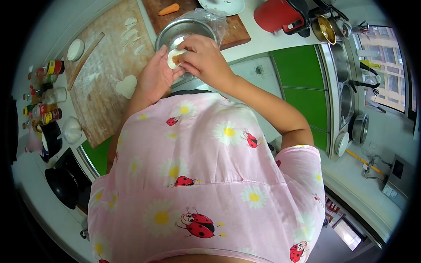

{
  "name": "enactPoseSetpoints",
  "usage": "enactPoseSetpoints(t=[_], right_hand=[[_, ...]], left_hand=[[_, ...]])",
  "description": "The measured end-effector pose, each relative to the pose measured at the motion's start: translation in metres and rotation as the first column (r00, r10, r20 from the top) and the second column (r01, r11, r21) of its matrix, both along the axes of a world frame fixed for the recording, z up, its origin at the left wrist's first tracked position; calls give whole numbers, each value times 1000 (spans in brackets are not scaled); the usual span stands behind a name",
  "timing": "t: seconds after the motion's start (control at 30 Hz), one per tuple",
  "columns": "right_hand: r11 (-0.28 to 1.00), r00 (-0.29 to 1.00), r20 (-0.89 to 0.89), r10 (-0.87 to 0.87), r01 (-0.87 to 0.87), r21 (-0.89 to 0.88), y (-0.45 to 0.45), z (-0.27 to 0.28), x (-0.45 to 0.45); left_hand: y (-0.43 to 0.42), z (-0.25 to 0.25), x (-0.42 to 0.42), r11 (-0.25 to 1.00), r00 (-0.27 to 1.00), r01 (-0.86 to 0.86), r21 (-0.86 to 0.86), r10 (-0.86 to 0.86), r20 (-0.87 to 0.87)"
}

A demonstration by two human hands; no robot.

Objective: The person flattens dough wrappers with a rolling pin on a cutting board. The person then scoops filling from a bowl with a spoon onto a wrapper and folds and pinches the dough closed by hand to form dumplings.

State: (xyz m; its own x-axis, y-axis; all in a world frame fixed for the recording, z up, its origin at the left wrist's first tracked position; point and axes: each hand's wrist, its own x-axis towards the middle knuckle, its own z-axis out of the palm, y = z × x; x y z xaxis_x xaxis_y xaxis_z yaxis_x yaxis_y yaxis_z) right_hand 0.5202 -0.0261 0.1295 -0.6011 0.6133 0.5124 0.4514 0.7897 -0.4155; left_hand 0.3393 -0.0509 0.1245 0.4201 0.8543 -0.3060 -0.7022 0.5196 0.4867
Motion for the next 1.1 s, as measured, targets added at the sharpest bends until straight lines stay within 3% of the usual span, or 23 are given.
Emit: enactPoseSetpoints(t=[0.13,0.23,0.33,0.43,0.53,0.83,0.93,1.03,1.1], right_hand=[[973,979,-183,-92,49,-227,2,1,-5],[930,959,-238,-154,59,-363,0,8,-10],[929,959,-240,-152,56,-365,-1,11,-11],[937,950,-272,-154,53,-346,-2,11,-11],[915,940,-290,-181,53,-401,-5,15,-12],[735,913,-309,-267,-14,-677,-10,24,-11],[702,855,-422,-301,-100,-705,-11,22,-12],[862,917,-294,-268,92,-498,-8,22,-8],[903,918,-306,-254,111,-416,-4,24,-7]], left_hand=[[0,-2,-6,977,990,141,157,-135,-48],[-7,8,-6,953,944,189,238,-110,-311],[-4,8,-8,935,889,245,257,-111,-443],[-5,14,-11,931,865,270,246,-122,-486],[-4,9,-9,912,853,234,338,-26,-521],[2,4,-9,832,829,295,470,22,-559],[3,4,-10,828,819,311,466,15,-573],[1,10,-8,868,871,254,426,-14,-491],[1,5,-8,886,834,232,402,32,-550]])
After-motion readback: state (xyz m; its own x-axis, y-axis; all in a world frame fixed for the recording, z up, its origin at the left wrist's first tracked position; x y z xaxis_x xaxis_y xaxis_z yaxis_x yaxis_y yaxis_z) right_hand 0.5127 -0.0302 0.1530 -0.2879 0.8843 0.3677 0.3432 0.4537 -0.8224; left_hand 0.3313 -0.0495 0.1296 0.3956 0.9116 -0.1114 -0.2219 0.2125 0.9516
